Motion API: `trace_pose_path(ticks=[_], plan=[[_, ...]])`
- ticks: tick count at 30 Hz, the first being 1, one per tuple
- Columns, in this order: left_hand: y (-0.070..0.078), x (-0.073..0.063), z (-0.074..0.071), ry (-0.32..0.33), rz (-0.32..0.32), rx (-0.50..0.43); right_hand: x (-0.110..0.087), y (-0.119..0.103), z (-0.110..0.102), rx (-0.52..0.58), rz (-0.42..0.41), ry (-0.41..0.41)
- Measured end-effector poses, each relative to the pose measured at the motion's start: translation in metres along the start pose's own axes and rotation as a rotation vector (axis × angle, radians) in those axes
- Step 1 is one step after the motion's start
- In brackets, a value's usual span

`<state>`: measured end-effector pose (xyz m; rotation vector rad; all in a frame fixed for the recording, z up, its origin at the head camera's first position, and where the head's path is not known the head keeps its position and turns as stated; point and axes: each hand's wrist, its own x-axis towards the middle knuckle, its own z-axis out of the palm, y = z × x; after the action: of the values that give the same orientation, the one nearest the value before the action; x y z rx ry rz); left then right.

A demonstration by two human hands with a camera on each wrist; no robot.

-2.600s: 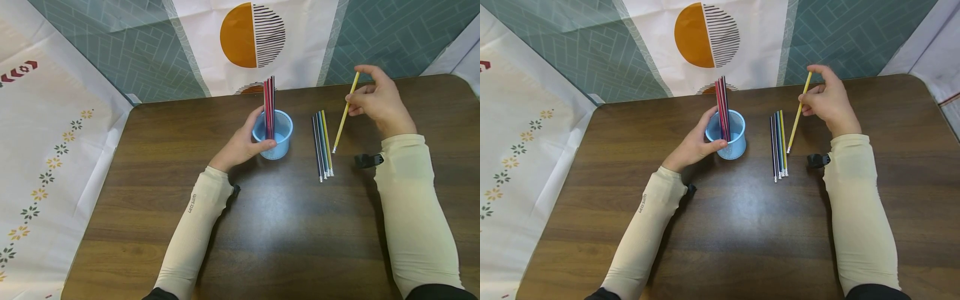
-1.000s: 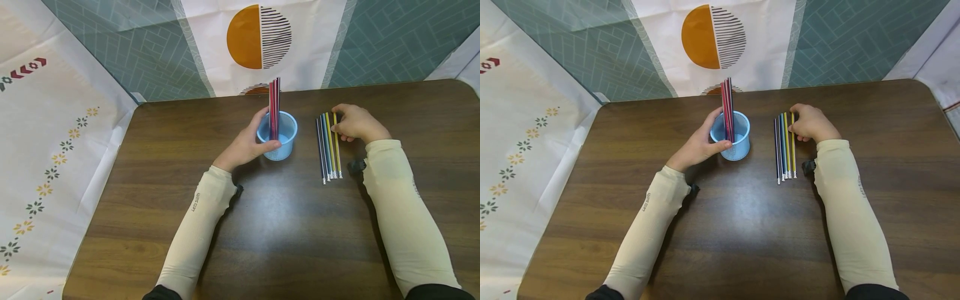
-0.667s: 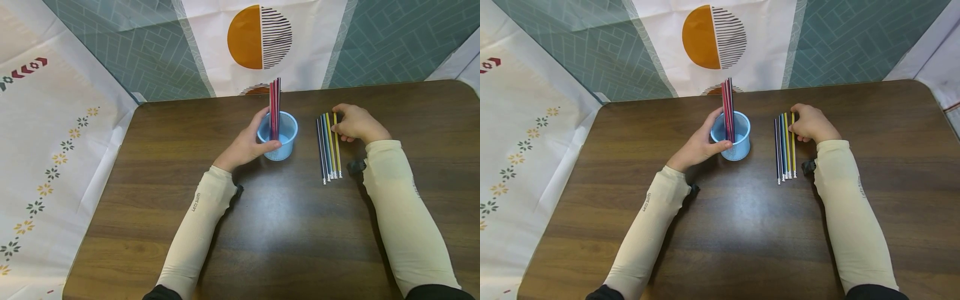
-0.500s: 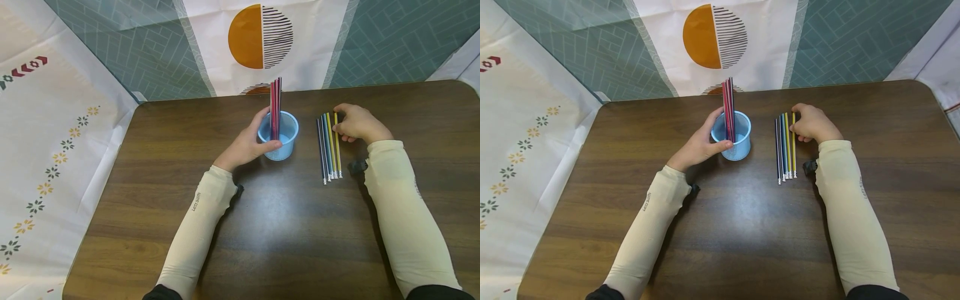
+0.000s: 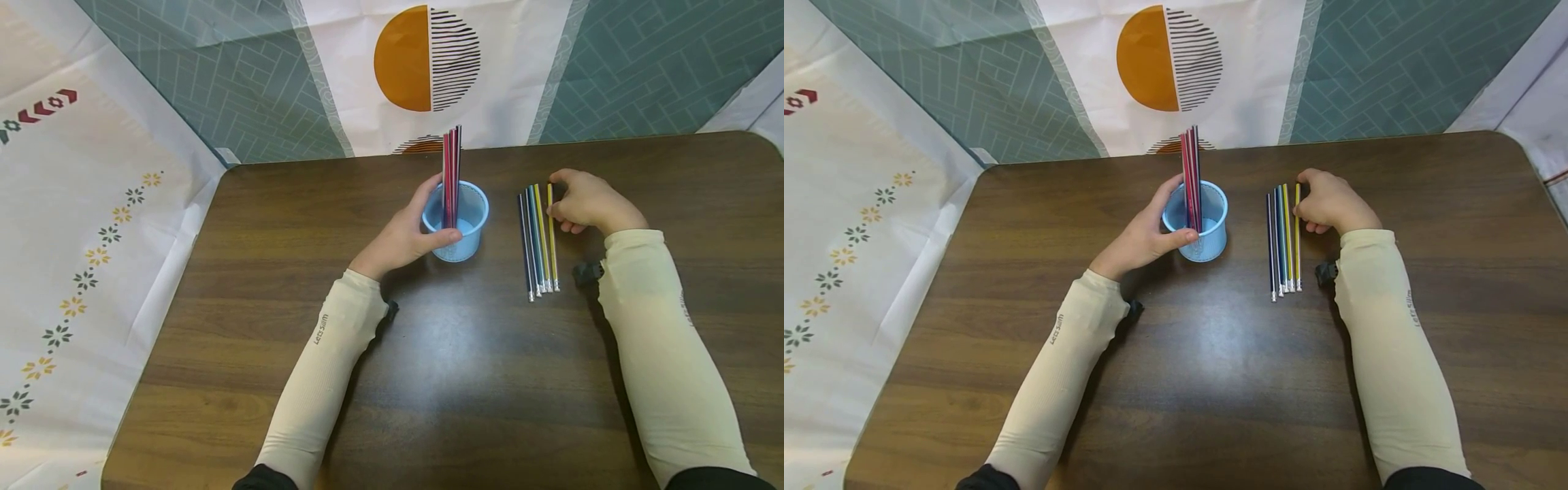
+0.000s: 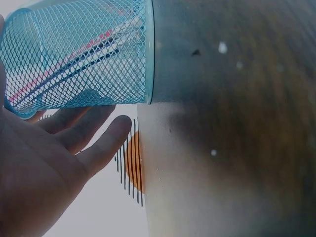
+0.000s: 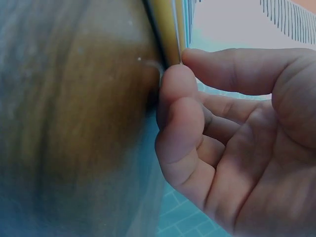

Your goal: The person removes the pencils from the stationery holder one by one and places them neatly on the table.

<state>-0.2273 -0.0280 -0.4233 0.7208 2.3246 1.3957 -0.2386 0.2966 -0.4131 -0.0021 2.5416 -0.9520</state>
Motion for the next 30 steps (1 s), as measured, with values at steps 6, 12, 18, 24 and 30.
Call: trace_pose_path(ticks=[6,12,18,24,30], plan=[[-0.0005,0.0005,0.0001,-0.001,0.009,-0.001,-0.0005,-0.0020,0.0003,-0.005,0.018,-0.017],[0.0003,-0.0001,0.0001,-0.002,0.010,-0.009,0.0002,-0.0043,0.0024,0.002,0.026,-0.017],[0.0010,-0.0002,0.0006,-0.001,0.001,-0.008,0.0000,-0.0062,0.0048,0.011,0.019,-0.002],[0.0016,-0.0008,0.0001,0.000,-0.001,-0.004,0.0008,-0.0069,0.0043,0.007,0.017,0.000],[0.0011,-0.0007,0.0001,0.002,-0.002,-0.004,0.0017,-0.0086,0.0053,0.003,0.015,0.004]])
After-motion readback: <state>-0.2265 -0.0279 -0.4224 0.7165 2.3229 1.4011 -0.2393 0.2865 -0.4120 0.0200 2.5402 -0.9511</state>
